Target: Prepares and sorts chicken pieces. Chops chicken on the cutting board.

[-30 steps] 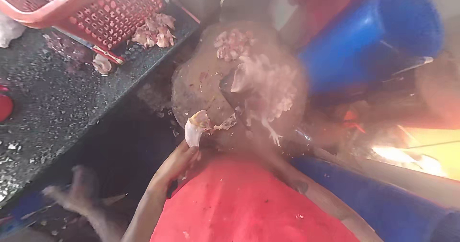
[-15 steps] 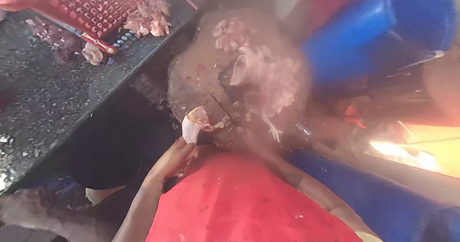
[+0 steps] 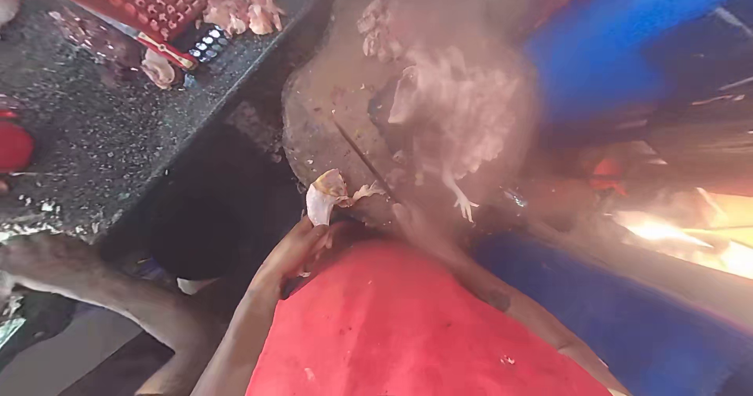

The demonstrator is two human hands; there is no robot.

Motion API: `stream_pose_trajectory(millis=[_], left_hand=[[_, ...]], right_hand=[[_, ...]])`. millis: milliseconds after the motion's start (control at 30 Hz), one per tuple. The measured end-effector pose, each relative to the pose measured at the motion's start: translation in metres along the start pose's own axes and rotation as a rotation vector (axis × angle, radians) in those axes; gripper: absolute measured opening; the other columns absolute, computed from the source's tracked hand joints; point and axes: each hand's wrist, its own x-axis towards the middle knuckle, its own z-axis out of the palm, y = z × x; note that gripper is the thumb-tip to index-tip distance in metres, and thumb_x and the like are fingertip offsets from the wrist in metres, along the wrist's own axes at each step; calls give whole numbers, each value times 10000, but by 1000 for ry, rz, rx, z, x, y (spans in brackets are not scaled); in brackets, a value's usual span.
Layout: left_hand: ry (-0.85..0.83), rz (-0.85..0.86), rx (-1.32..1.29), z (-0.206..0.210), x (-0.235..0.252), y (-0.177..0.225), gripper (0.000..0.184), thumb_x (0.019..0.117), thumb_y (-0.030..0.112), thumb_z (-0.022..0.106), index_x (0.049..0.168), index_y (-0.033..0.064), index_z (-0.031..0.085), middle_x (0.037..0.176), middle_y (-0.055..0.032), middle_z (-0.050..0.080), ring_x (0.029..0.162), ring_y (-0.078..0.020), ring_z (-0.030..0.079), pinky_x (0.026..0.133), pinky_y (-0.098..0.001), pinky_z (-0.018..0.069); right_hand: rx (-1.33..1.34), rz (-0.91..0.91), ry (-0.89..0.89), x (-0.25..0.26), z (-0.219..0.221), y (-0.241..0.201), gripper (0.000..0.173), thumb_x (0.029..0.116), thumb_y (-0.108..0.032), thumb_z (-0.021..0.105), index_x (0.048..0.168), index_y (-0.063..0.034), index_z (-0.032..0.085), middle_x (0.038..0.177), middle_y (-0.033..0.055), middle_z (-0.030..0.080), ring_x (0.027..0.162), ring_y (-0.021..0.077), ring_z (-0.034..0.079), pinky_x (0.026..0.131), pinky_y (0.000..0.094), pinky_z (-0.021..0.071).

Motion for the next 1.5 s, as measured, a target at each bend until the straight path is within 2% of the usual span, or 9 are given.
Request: stream_pose_trajectory(millis=[100,267,467,767,967,1133,1233,1367,1500], left_hand=[[-11,15,-37,0,4,-9,230,1051,182,460,1258,91,504,717,-6,622,495,-59,512,443,-200,428],[13,1,34,-2,-4,6,283,1044,163,468,1319,99,474,712,-7,613,475,-71,502,429,-216,426],[-109,168,88,16,-4,49,330,1056,245,501,1348,95,533,772,9,654,565,-76,570,520,-249,503],[-37,25,114,68,125,50,413,1100,434,413,1183,70,589,776,-32,646,517,-111,524,485,-280,459],[-48,63,237,52,110,41,442,1097,436,409,1209,67,625,866,-53,649,687,-156,587,637,-363,513],[-12,130,682,22,82,28,509,1080,427,462,1381,31,573,1192,-226,679,1092,-361,670,975,-592,516],[-20,86,781,19,74,19,516,1076,435,453,1357,20,578,1113,-218,693,1025,-359,685,946,-601,522],[-60,42,573,20,68,9,452,1102,417,393,1228,34,598,854,-81,647,692,-171,611,669,-394,538],[-115,28,275,23,67,-1,415,1113,401,360,1218,67,583,761,-4,599,573,-91,516,530,-272,449]], right_hand=[[215,-168,-34,0,5,-7,565,1073,-529,323,1080,-54,627,741,-26,506,644,63,508,613,281,476],[188,155,-254,22,21,42,597,1115,-486,219,1102,-36,612,806,57,554,690,167,551,678,386,509],[189,203,192,6,-39,60,552,1109,-442,266,1138,-17,616,756,53,550,627,182,536,610,412,507],[692,-837,585,-6,-81,-92,623,882,-853,412,906,-264,615,663,-139,518,569,-8,507,537,207,457],[-47,114,120,28,-6,40,597,1100,-483,324,1178,-2,669,999,197,687,937,328,682,889,558,541],[-29,39,155,-1,-17,24,546,1100,-427,345,1254,1,646,1053,180,690,979,287,674,927,505,540],[3,-99,289,-5,-40,5,554,1089,-426,342,1301,2,622,1093,167,686,973,240,669,903,450,551],[321,-443,362,-27,-64,-58,662,1008,-718,324,1007,-106,575,669,-113,434,549,-16,423,504,194,406],[334,-603,421,-32,-29,-42,773,949,-807,285,973,-110,617,715,-78,529,635,-1,517,602,226,484]])
